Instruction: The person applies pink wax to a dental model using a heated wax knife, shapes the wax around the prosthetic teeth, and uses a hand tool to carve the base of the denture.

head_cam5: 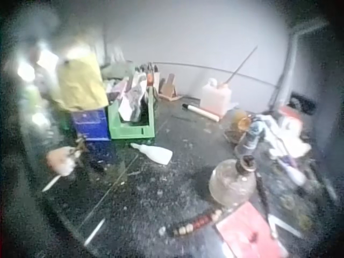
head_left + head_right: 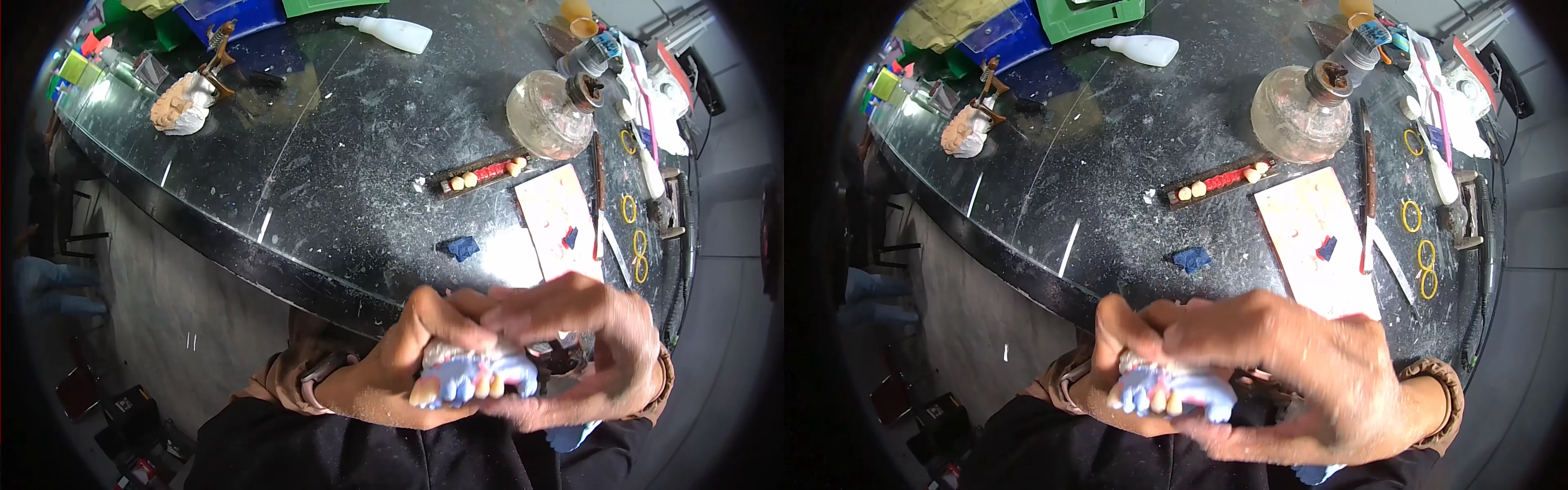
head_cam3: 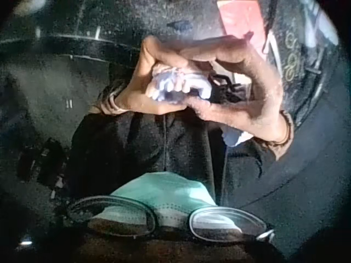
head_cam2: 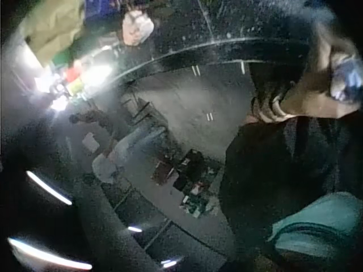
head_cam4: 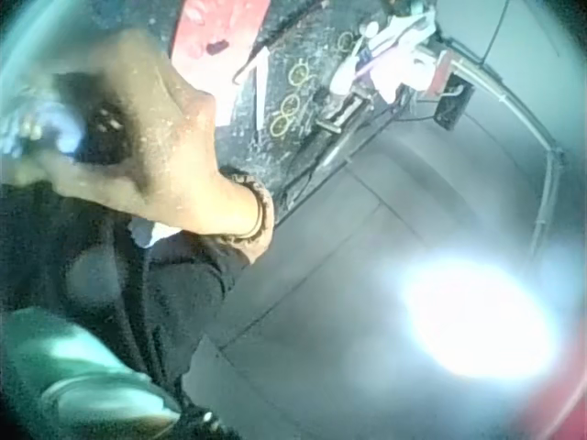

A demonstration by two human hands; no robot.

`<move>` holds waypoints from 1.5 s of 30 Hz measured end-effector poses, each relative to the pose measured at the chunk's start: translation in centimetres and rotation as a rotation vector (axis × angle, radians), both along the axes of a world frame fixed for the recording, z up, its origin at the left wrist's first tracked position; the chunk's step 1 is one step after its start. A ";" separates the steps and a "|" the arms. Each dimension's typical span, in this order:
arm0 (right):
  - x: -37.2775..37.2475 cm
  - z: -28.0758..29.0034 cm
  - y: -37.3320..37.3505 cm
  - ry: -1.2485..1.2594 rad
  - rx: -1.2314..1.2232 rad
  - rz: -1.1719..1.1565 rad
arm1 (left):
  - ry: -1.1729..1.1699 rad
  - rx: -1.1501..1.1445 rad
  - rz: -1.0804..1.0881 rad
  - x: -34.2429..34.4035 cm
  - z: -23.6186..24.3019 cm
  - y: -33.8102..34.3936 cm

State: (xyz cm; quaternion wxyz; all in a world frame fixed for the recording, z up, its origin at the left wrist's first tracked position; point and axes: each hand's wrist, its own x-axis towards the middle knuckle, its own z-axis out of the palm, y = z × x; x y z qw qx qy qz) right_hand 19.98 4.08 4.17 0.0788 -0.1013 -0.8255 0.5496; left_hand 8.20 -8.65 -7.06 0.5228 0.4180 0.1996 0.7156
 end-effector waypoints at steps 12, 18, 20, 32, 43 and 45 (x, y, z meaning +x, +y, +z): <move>-0.8 -1.4 1.9 0.030 0.105 -0.094 | 0.421 -0.255 0.157 -1.1 2.2 0.9; -0.9 -1.5 2.0 0.106 0.188 -0.077 | 0.502 -0.268 0.194 -1.1 2.1 0.7; -0.8 -1.6 2.0 0.115 0.167 -0.085 | 0.523 -0.274 0.185 -1.2 2.2 0.8; -0.5 -1.5 1.9 0.151 0.170 -0.059 | 0.358 -0.289 0.180 -0.7 2.3 0.8; -0.2 -1.1 1.8 0.148 0.193 -0.035 | 0.454 -0.181 0.195 -1.0 2.2 1.0; -0.2 -1.2 1.8 0.145 0.187 -0.032 | 0.455 -0.226 0.214 -0.9 2.0 1.0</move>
